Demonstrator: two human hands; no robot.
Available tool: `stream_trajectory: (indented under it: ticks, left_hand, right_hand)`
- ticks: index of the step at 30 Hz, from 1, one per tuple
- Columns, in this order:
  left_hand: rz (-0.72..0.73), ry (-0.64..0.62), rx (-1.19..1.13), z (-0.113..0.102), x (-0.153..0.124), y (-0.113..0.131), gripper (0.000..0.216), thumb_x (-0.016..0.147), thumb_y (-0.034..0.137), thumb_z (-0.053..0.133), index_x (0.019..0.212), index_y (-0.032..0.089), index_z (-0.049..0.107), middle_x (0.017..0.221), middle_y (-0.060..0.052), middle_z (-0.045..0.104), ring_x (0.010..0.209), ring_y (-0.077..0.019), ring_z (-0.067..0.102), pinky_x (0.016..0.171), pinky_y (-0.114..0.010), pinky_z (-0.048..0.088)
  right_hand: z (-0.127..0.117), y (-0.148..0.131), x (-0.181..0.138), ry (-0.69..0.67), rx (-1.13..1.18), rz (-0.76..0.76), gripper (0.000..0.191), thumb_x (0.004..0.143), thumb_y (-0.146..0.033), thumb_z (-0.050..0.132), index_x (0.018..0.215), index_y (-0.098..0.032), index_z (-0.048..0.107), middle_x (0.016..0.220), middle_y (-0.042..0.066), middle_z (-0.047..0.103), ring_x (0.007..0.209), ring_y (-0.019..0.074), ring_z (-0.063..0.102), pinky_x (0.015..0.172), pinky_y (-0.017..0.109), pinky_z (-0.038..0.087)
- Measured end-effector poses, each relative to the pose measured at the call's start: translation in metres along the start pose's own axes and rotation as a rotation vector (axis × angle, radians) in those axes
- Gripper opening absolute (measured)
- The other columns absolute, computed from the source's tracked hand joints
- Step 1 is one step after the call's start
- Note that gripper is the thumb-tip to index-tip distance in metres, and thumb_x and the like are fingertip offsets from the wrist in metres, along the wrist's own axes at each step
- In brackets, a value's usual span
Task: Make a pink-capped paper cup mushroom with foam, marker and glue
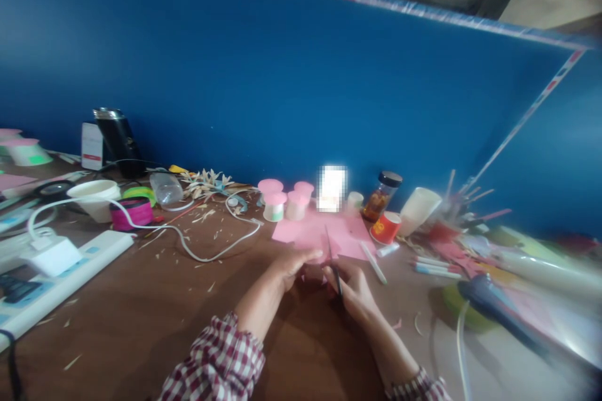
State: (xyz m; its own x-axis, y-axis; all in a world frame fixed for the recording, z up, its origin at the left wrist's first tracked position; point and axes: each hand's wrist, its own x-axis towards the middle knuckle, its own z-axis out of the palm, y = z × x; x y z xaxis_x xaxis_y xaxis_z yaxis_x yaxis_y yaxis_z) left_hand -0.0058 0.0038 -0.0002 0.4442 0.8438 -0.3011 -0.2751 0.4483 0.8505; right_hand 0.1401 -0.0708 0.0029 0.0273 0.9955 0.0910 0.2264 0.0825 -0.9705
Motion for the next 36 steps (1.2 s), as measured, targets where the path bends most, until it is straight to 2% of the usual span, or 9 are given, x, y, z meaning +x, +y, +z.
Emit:
stream_trajectory:
  ticks: [11, 19, 29, 36]
  left_hand:
    - [-0.021, -0.014, -0.014, -0.001, -0.003, 0.005, 0.035, 0.048, 0.03, 0.082, 0.073, 0.011, 0.066, 0.06, -0.003, 0.065, 0.054, -0.0148, 0.058, 0.052, -0.026, 0.041]
    - [-0.025, 0.003, 0.022, -0.002, -0.005, 0.009, 0.031, 0.048, 0.029, 0.082, 0.067, 0.012, 0.065, 0.054, -0.001, 0.061, 0.047, -0.0125, 0.053, 0.045, -0.025, 0.034]
    - [-0.067, -0.009, -0.025, -0.002, -0.004, 0.007, 0.034, 0.047, 0.03, 0.083, 0.07, 0.011, 0.066, 0.059, -0.003, 0.064, 0.054, -0.0151, 0.058, 0.054, -0.027, 0.042]
    - [-0.004, -0.001, 0.003, -0.002, -0.004, 0.008, 0.031, 0.048, 0.027, 0.082, 0.07, 0.012, 0.066, 0.056, -0.002, 0.063, 0.049, -0.0134, 0.055, 0.046, -0.025, 0.036]
  right_hand:
    - [-0.003, 0.003, 0.0, -0.032, -0.005, -0.022, 0.04, 0.077, -0.051, 0.065, 0.083, -0.012, 0.065, 0.054, -0.003, 0.05, 0.05, 0.0106, 0.046, 0.047, 0.021, 0.036]
    - [-0.003, 0.006, 0.0, -0.039, 0.023, -0.02, 0.038, 0.077, -0.05, 0.066, 0.086, -0.013, 0.066, 0.054, -0.004, 0.049, 0.049, 0.0101, 0.045, 0.047, 0.021, 0.036]
    - [-0.002, 0.003, 0.0, -0.023, 0.008, -0.015, 0.036, 0.077, -0.049, 0.067, 0.082, -0.013, 0.066, 0.052, -0.004, 0.049, 0.048, 0.01, 0.045, 0.046, 0.021, 0.035]
    - [-0.002, 0.011, 0.001, -0.019, 0.014, -0.011, 0.042, 0.075, -0.053, 0.067, 0.087, -0.013, 0.067, 0.053, -0.004, 0.05, 0.047, 0.0099, 0.045, 0.045, 0.021, 0.036]
